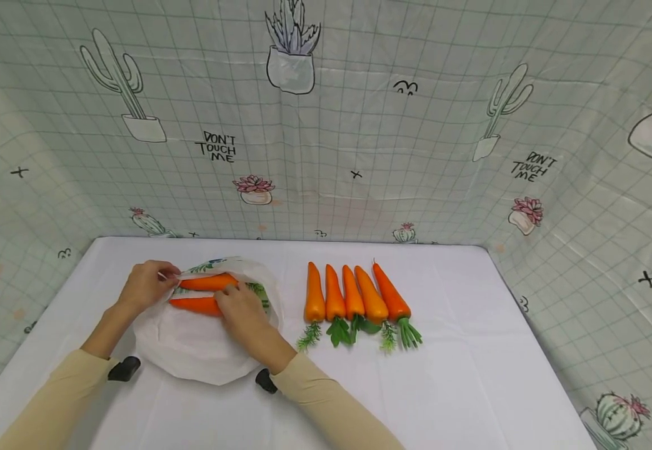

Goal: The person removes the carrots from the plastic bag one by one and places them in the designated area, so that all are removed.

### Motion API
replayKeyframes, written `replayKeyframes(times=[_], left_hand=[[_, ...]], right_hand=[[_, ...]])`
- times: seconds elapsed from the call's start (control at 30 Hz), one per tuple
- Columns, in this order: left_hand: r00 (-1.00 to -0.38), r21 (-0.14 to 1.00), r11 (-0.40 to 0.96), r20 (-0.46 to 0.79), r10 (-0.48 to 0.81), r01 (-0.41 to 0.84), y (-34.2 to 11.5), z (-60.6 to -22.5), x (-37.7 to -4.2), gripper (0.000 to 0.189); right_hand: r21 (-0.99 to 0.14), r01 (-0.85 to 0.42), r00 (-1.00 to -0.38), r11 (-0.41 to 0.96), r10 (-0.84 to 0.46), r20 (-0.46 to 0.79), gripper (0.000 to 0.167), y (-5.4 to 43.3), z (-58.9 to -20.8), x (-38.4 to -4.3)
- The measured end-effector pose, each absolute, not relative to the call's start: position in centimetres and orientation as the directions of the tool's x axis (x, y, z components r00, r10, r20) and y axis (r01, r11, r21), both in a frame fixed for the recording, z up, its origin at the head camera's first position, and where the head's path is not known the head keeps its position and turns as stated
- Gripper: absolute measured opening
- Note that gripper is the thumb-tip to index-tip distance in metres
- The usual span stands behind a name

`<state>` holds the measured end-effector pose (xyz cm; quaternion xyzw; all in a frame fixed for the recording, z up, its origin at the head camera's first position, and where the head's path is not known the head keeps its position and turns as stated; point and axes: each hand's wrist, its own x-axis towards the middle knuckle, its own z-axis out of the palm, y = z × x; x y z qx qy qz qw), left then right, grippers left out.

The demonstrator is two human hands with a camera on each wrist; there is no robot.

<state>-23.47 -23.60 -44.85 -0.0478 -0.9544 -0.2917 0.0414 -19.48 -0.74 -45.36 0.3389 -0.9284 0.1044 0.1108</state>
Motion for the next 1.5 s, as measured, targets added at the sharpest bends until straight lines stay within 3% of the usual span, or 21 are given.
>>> replayKeyframes(times=[0.43, 0.73, 0.97, 1.5], left_hand=[[-0.995, 0.599, 0.795, 0.082, 0.060, 0.097, -24.0, -44.9, -23.4, 0.016], [-0.990, 0.623, 0.770, 0.075, 0.119, 0.139, -24.4, -44.6, -23.0, 0.021], [-0.984, 0.644, 0.745, 0.076, 0.163, 0.173, -24.8, -44.7, -22.7, 0.023], [-0.986, 0.639, 0.751, 0.080, 0.146, 0.163, -24.9, -45.6, -22.6, 0.020]], right_hand=[[-0.098, -0.639, -0.763, 0.763, -0.613, 0.203, 0.021, -0.7, -45.1, -19.2], [-0.209, -0.648, -0.761, 0.732, -0.635, 0.136, 0.033, 0.5, -44.4, -19.4], [-0.390, -0.601, -0.785, 0.697, -0.607, 0.125, 0.040, 1.6, -43.8, -19.2], [-0.590, -0.569, -0.806, 0.573, -0.533, 0.259, 0.048, 3.1, -43.1, -19.3]])
